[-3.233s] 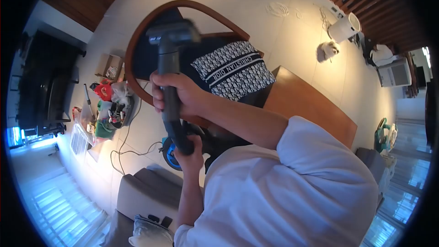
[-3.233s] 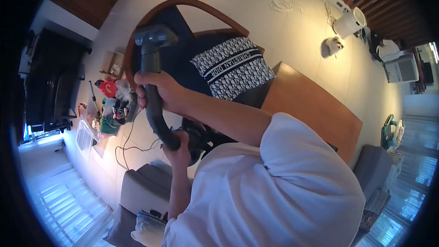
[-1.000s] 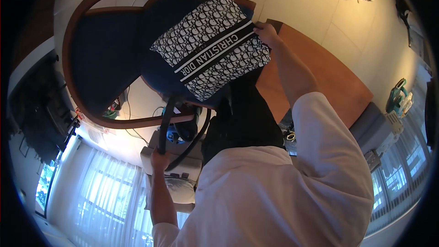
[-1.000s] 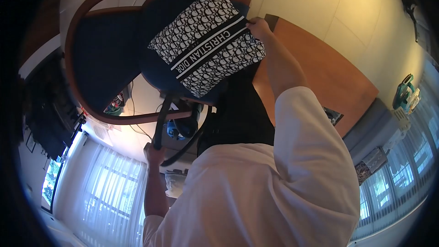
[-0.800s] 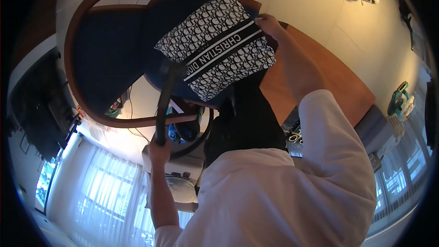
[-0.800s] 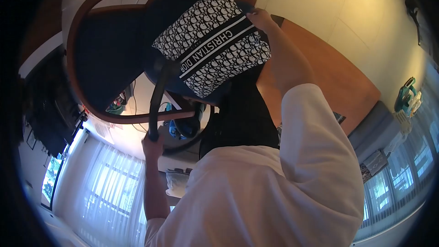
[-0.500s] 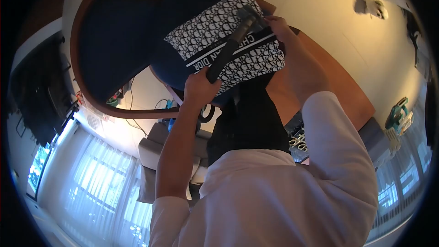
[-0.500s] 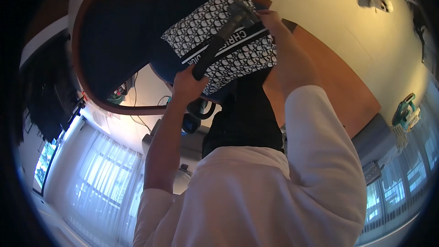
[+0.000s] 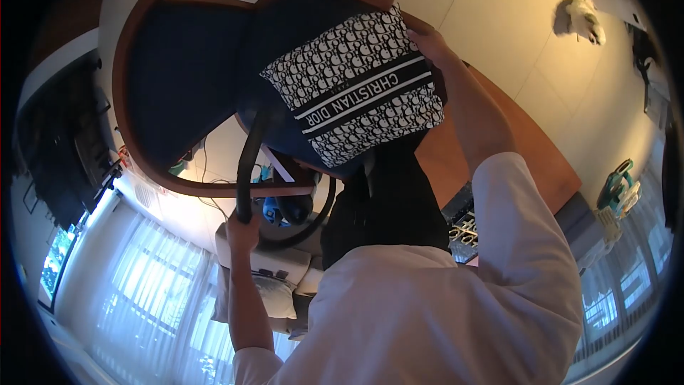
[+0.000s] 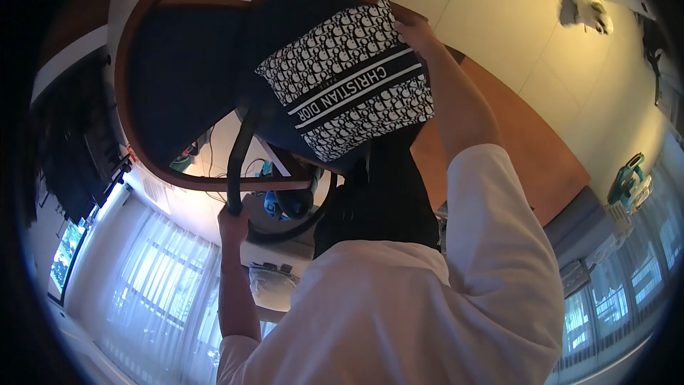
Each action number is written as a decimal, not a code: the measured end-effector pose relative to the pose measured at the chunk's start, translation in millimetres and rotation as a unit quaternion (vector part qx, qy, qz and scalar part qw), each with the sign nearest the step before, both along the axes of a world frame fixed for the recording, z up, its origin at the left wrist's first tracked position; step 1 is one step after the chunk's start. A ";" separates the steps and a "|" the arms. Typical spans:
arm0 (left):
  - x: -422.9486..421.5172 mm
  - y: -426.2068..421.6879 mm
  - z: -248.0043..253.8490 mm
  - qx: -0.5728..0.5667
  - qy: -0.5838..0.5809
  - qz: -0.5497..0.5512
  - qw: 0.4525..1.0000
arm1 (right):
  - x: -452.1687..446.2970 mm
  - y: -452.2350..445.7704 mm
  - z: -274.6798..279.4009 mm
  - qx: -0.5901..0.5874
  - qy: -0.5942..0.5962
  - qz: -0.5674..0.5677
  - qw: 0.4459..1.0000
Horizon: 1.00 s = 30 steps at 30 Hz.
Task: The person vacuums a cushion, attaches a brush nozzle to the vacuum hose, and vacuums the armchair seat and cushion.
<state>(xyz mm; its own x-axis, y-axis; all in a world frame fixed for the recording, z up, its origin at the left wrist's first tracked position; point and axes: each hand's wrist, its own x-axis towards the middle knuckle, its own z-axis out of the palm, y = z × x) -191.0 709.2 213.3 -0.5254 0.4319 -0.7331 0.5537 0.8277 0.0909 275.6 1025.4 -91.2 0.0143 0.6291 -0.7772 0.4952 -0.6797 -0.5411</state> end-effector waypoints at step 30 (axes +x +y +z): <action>-47.3 -65.4 -51.9 0.073 -0.025 0.183 0.980 | -11.2 -63.9 170.0 0.180 0.242 -0.066 0.951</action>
<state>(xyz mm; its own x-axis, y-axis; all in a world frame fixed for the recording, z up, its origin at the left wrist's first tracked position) -238.3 643.8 161.4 -0.6298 0.3244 -0.7057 0.2148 0.9459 0.2432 264.5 961.5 78.8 -0.1928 0.8734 -0.4473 0.0525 -0.4460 -0.8935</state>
